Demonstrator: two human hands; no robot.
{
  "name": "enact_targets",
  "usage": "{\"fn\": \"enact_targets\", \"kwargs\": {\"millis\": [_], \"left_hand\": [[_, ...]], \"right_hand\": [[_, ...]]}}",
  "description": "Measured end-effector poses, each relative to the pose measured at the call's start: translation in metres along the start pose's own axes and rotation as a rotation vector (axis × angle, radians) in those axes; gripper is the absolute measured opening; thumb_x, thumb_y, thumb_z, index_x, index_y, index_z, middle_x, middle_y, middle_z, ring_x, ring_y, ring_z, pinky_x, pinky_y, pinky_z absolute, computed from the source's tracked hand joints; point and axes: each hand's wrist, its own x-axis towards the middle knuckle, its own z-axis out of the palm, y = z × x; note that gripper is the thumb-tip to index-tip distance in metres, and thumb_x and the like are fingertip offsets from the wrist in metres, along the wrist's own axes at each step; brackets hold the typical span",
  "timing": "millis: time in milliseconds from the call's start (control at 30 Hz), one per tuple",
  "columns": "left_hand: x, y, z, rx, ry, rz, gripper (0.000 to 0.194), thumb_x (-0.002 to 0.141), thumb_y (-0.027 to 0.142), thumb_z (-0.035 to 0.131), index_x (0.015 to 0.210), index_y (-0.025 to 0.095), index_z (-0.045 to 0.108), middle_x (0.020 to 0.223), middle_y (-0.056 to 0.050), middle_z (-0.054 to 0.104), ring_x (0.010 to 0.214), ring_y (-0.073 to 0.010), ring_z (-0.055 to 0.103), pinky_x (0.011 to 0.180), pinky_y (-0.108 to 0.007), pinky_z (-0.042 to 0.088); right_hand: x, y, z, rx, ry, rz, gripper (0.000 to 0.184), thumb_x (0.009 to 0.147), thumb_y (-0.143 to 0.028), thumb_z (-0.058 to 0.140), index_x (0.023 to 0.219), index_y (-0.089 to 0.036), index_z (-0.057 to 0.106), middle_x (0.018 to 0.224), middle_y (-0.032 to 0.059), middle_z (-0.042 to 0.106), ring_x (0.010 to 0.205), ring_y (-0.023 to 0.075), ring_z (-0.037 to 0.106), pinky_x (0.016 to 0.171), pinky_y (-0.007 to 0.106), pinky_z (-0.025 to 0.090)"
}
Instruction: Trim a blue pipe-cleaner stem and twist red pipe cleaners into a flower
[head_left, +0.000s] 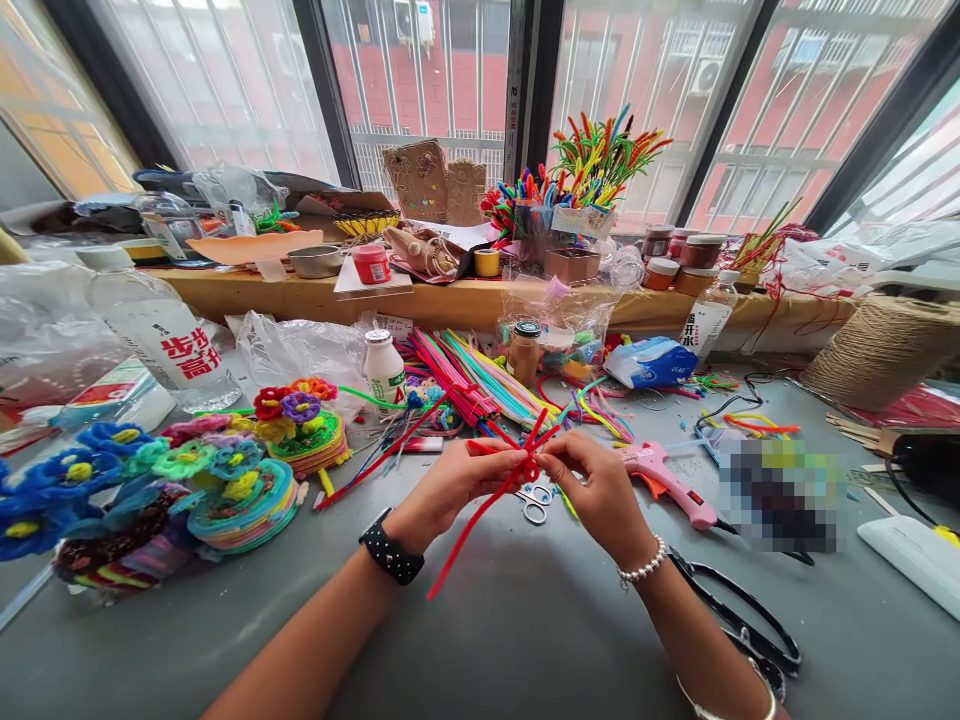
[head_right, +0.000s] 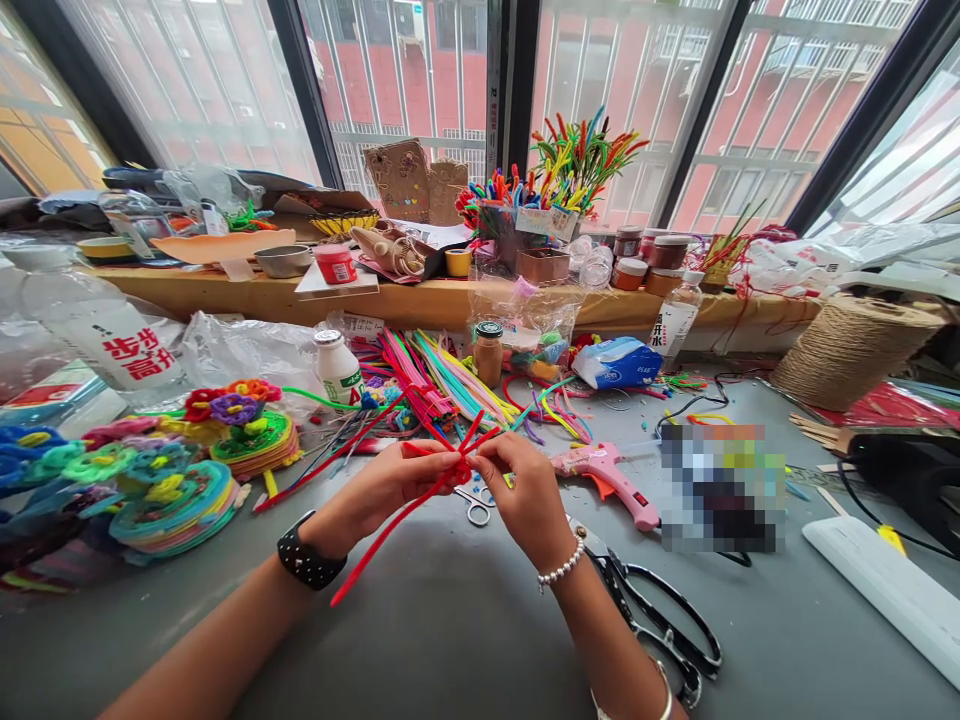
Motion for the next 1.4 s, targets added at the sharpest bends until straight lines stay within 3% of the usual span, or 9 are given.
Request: {"fn": "enact_targets", "kwargs": {"millis": [267,400,533,933,1100,1400], "left_hand": [[0.002,0.000,0.000,-0.094,-0.008,-0.021,0.018,0.063,0.024,0.063,0.075,0.011,0.063,0.068,-0.004,0.061,0.065,-0.0106,0.054,0.063,-0.021,0.040],[0.000,0.005,0.003,-0.135,0.004,-0.062,0.015,0.063,0.023,0.063,0.071,0.010,0.062,0.068,-0.004,0.060,0.065,-0.0097,0.053,0.061,-0.020,0.040],[-0.003,0.008,0.007,-0.136,0.002,-0.067,0.014,0.062,0.024,0.064,0.063,0.011,0.059,0.064,-0.001,0.058,0.061,-0.0080,0.051,0.059,-0.019,0.038],[0.002,0.002,0.001,-0.120,-0.060,-0.051,0.014,0.065,0.022,0.061,0.059,0.011,0.055,0.058,0.000,0.056,0.055,-0.0065,0.049,0.057,-0.020,0.037],[0.003,0.000,0.003,-0.012,-0.016,0.035,0.016,0.064,0.024,0.061,0.060,0.011,0.055,0.056,-0.001,0.057,0.055,-0.0088,0.051,0.057,-0.022,0.038],[-0.003,0.006,0.008,0.434,0.136,0.240,0.020,0.063,0.033,0.060,0.066,0.013,0.057,0.065,-0.005,0.063,0.063,-0.0169,0.058,0.056,-0.024,0.042]], "right_hand": [[0.000,0.003,-0.003,0.041,0.029,0.040,0.017,0.080,-0.026,0.044,0.072,-0.017,0.055,0.065,0.0012,0.054,0.057,0.0116,0.050,0.052,0.023,0.041],[-0.001,0.003,-0.005,-0.106,0.158,-0.130,0.011,0.078,-0.018,0.047,0.085,-0.018,0.056,0.080,0.0041,0.056,0.072,0.0140,0.053,0.062,0.025,0.044],[-0.004,0.003,-0.004,-0.277,0.182,-0.338,0.019,0.077,-0.012,0.047,0.091,-0.021,0.057,0.083,0.0051,0.056,0.078,0.0162,0.052,0.068,0.029,0.044],[-0.008,0.008,-0.001,-0.546,0.108,-0.529,0.018,0.077,-0.009,0.047,0.089,-0.015,0.058,0.078,0.0076,0.061,0.075,0.0164,0.052,0.065,0.027,0.045],[-0.007,0.005,0.001,-0.465,0.125,-0.438,0.013,0.077,-0.012,0.048,0.084,-0.016,0.058,0.076,0.0063,0.059,0.073,0.0162,0.052,0.064,0.028,0.044],[-0.002,0.000,0.001,-0.118,0.060,0.042,0.006,0.070,-0.021,0.056,0.066,-0.018,0.059,0.073,0.0033,0.050,0.069,0.0158,0.047,0.058,0.028,0.040]]}}
